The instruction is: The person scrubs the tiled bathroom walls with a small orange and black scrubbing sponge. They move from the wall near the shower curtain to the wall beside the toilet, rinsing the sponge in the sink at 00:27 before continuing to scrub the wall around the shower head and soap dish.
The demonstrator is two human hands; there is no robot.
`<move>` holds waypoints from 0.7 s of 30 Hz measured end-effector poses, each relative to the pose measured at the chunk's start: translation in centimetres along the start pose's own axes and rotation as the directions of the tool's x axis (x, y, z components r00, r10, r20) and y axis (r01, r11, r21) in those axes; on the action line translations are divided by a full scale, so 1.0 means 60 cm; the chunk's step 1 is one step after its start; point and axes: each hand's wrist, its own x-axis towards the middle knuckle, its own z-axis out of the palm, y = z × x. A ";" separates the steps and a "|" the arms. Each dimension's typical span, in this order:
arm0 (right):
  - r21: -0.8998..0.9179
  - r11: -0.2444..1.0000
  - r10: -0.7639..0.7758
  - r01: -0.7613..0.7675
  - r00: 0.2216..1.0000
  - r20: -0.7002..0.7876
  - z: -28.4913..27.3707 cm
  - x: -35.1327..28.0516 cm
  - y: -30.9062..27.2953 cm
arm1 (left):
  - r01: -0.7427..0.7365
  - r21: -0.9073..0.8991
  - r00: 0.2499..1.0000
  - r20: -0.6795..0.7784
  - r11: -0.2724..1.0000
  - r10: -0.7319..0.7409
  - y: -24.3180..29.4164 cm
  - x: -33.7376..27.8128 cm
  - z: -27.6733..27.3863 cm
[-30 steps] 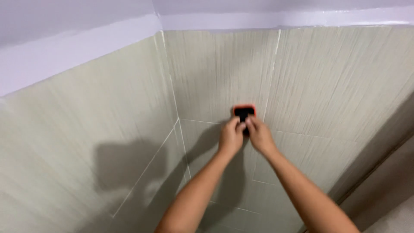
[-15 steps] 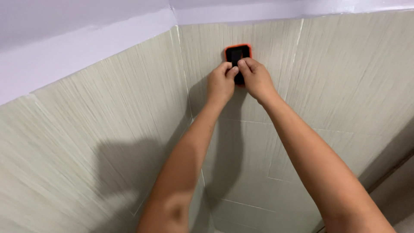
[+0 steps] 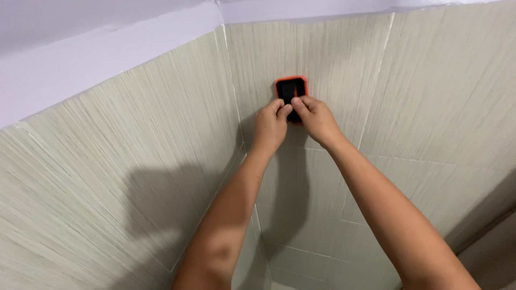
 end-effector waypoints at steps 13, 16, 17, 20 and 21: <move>-0.005 0.995 0.096 -0.096 0.986 0.137 0.069 -0.098 0.126 | 0.155 0.103 0.987 0.032 0.983 -0.159 -0.122 -0.157 0.058; 0.003 0.996 0.088 -0.090 0.982 0.165 0.079 -0.125 0.162 | 0.202 0.103 0.977 0.046 0.974 -0.208 -0.139 -0.191 0.070; 0.002 0.996 0.091 -0.092 0.982 0.167 0.088 -0.135 0.184 | 0.206 0.103 0.976 0.047 0.973 -0.211 -0.148 -0.207 0.077; 0.012 0.993 0.115 -0.119 0.977 0.177 0.111 -0.169 0.238 | 0.257 0.075 0.961 0.087 0.964 -0.263 -0.169 -0.252 0.092; 0.031 0.987 0.147 -0.156 0.969 0.201 0.116 -0.185 0.248 | 0.304 0.090 0.945 0.102 0.948 -0.312 -0.170 -0.268 0.095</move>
